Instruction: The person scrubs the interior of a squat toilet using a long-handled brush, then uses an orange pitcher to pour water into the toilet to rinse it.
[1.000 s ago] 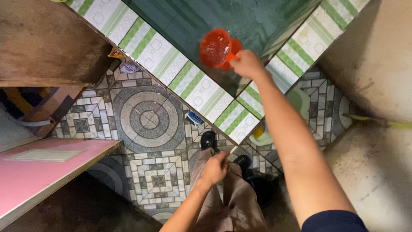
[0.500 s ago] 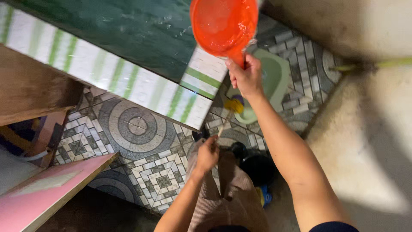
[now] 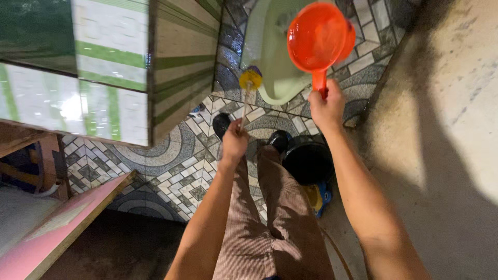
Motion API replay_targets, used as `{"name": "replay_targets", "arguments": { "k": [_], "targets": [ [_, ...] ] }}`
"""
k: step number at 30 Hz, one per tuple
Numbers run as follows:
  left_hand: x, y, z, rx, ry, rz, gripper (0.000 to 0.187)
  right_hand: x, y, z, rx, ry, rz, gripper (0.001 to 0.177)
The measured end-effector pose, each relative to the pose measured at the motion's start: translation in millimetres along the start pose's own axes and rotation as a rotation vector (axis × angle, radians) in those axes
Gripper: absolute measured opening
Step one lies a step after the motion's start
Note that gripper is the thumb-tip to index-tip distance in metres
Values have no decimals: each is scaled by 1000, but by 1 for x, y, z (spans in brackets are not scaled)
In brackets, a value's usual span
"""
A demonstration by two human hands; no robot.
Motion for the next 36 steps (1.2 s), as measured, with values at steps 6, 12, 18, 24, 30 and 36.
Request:
{"name": "replay_targets", "arguments": {
  "k": [6, 12, 18, 24, 30, 36],
  "targets": [
    [34, -39, 42, -131, 19, 28, 36, -11, 83, -132, 181, 400, 53, 20],
    [37, -50, 64, -186, 54, -16, 38, 24, 122, -197, 262, 488, 125, 25],
    [23, -39, 48, -183, -21, -48, 40, 56, 104, -183, 311, 448, 198, 32],
    [20, -33, 38, -164, 33, -50, 41, 42, 59, -143, 170, 381, 181, 37],
    [44, -25, 33, -183, 218, 50, 45, 5, 55, -131, 0, 470, 184, 28],
    [72, -12, 19, -143, 211, 94, 45, -40, 85, -160, 100, 507, 221, 25]
  ]
}}
Point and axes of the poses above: each hand's wrist, its own y-axis away from the middle knuckle, its own x-axis out of the palm, z = x × y, the point moved 10 cm from there along -y, towards the middle knuckle, and after that the axes turned 9 degrees about -x, right-handed, at the moved point
